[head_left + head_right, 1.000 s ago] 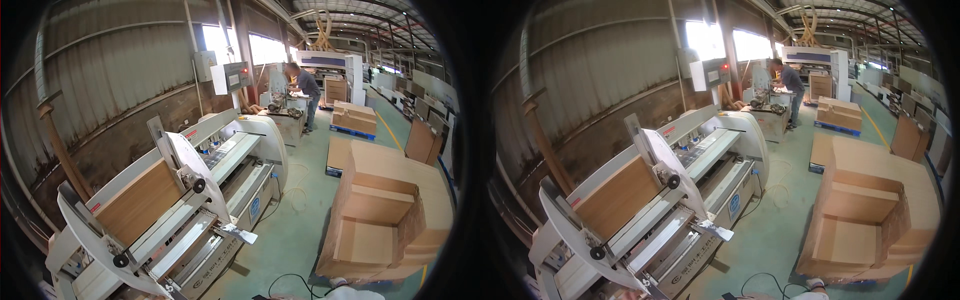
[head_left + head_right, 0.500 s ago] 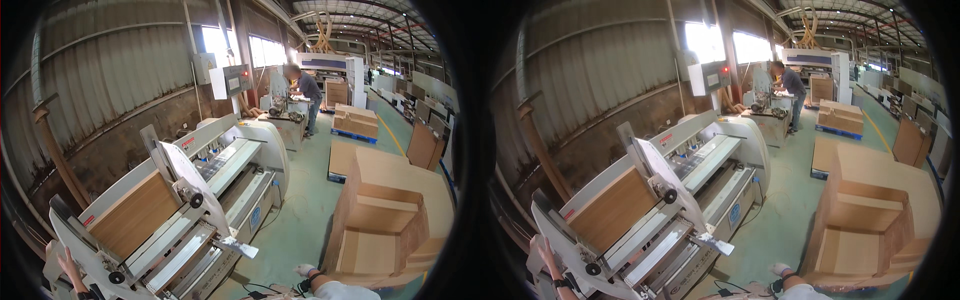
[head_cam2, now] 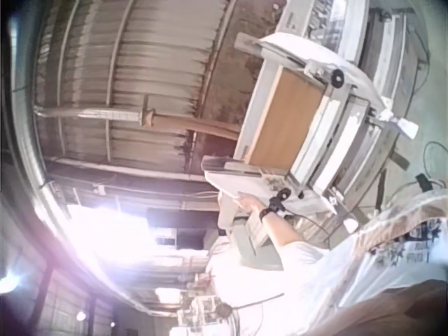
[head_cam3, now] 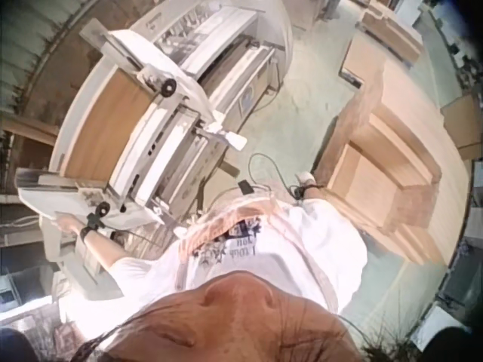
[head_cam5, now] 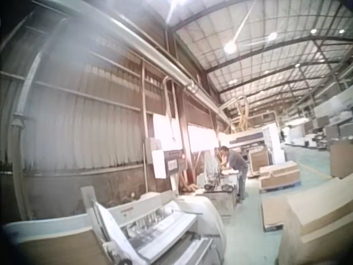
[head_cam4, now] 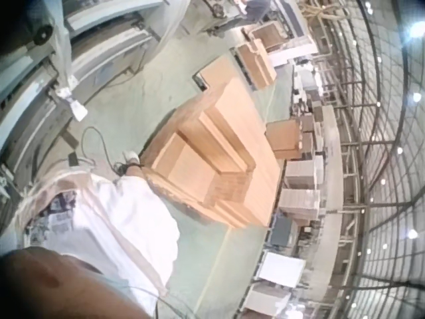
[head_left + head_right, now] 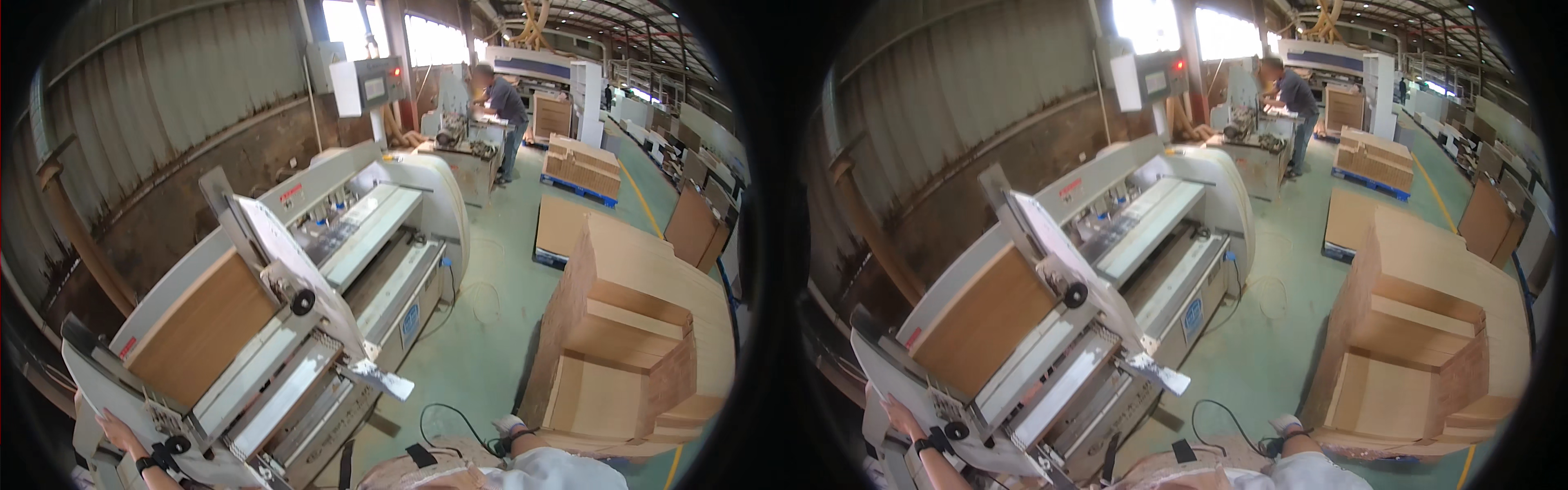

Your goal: Operating an industrial machine to process wood panels and then stacking them onto pallets.

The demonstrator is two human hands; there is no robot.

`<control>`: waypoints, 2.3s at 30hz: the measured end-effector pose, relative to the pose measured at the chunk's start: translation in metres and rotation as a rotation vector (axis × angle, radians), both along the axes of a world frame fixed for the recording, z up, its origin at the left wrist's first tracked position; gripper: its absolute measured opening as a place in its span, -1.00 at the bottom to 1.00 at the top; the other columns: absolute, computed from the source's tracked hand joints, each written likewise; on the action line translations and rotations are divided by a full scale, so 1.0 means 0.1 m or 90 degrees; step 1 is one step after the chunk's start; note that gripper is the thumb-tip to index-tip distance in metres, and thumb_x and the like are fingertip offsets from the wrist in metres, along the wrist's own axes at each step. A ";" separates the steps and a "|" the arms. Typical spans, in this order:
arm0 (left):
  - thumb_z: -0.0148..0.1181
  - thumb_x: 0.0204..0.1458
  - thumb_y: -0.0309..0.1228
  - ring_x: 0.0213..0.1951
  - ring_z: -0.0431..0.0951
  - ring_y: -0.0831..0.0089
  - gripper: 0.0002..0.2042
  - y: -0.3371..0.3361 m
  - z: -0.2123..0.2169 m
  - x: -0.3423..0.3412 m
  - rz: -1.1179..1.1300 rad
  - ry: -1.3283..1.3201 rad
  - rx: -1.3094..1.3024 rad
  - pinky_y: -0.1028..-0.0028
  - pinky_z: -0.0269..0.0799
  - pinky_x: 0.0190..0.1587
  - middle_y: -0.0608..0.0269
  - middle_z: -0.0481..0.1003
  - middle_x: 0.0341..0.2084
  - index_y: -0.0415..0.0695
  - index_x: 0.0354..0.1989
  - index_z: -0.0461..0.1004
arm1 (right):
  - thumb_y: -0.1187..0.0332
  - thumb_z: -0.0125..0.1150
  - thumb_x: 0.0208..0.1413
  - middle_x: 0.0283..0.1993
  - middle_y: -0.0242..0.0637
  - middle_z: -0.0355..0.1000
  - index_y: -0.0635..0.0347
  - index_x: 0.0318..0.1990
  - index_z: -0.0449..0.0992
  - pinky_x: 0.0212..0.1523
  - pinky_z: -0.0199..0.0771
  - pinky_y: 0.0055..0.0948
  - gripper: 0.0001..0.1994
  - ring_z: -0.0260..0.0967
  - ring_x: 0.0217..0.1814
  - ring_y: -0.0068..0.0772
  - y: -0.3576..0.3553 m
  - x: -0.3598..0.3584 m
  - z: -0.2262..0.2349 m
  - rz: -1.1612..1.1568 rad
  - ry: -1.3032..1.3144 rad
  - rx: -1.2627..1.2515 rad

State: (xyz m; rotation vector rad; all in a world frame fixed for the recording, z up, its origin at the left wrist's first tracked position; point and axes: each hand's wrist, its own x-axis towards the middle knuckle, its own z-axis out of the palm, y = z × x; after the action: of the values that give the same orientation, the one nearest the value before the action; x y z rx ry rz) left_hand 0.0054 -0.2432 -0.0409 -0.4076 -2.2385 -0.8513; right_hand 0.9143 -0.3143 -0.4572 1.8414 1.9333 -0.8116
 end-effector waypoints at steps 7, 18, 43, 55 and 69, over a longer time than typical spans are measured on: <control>-0.27 0.02 0.02 -0.17 0.36 -0.06 -0.46 0.00 0.15 0.17 -0.007 0.013 -0.034 0.15 0.26 -0.17 -0.16 0.34 -0.18 -0.19 0.00 0.19 | 0.48 0.14 -0.28 -0.22 -0.17 0.33 0.16 -0.25 0.32 -0.22 0.37 -0.32 -0.68 0.30 -0.16 -0.15 0.31 -0.21 0.22 -0.001 0.046 0.021; -0.21 0.00 -0.01 -0.33 0.43 -0.08 -0.54 -0.01 0.18 0.32 0.052 -0.005 -0.054 0.09 0.33 -0.31 -0.19 0.41 -0.38 -0.15 -0.12 0.25 | 0.26 0.02 -0.21 -0.16 -0.06 0.34 0.20 -0.29 0.40 -0.11 0.30 -0.26 -0.70 0.27 -0.07 -0.09 0.01 -0.41 0.64 0.073 -0.022 -0.071; -0.17 0.03 -0.19 -0.40 0.42 -0.09 -0.73 -0.06 0.39 0.83 -0.054 -0.040 0.095 0.10 0.29 -0.37 -0.13 0.43 -0.51 -0.14 -0.28 0.21 | 0.11 0.09 -0.14 -0.22 -0.55 0.33 -0.22 -0.34 0.45 -0.11 0.27 -0.52 -0.83 0.20 -0.02 -0.52 0.79 -1.09 0.92 0.650 -0.289 -0.048; -0.14 0.01 -0.13 -0.39 0.48 0.13 -0.66 -0.07 0.06 0.44 -0.075 0.022 0.115 0.21 0.33 -0.36 0.00 0.47 -0.46 -0.12 -0.22 0.40 | 0.17 -0.07 -0.07 -0.36 -0.29 0.40 0.17 -0.32 0.42 -0.40 0.31 -0.39 -0.71 0.37 -0.41 -0.27 0.86 -0.98 0.42 -0.328 0.195 -0.212; -0.32 0.05 -0.01 -0.19 0.37 -0.02 -0.49 0.00 0.14 0.41 -0.075 -0.060 0.063 0.19 0.27 -0.21 -0.10 0.36 -0.18 -0.11 0.05 0.14 | -0.06 -0.13 -0.09 -0.10 -0.10 0.34 0.14 -0.23 0.46 -0.05 0.21 -0.25 -0.52 0.25 -0.03 -0.08 0.62 -0.67 0.33 -0.355 0.175 -0.118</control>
State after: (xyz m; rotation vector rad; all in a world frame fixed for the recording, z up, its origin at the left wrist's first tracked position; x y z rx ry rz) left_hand 0.0463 -0.2436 -0.0273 -0.4654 -2.2651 -1.0577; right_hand 0.8472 -0.2522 -0.4244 2.2726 1.4146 -1.4254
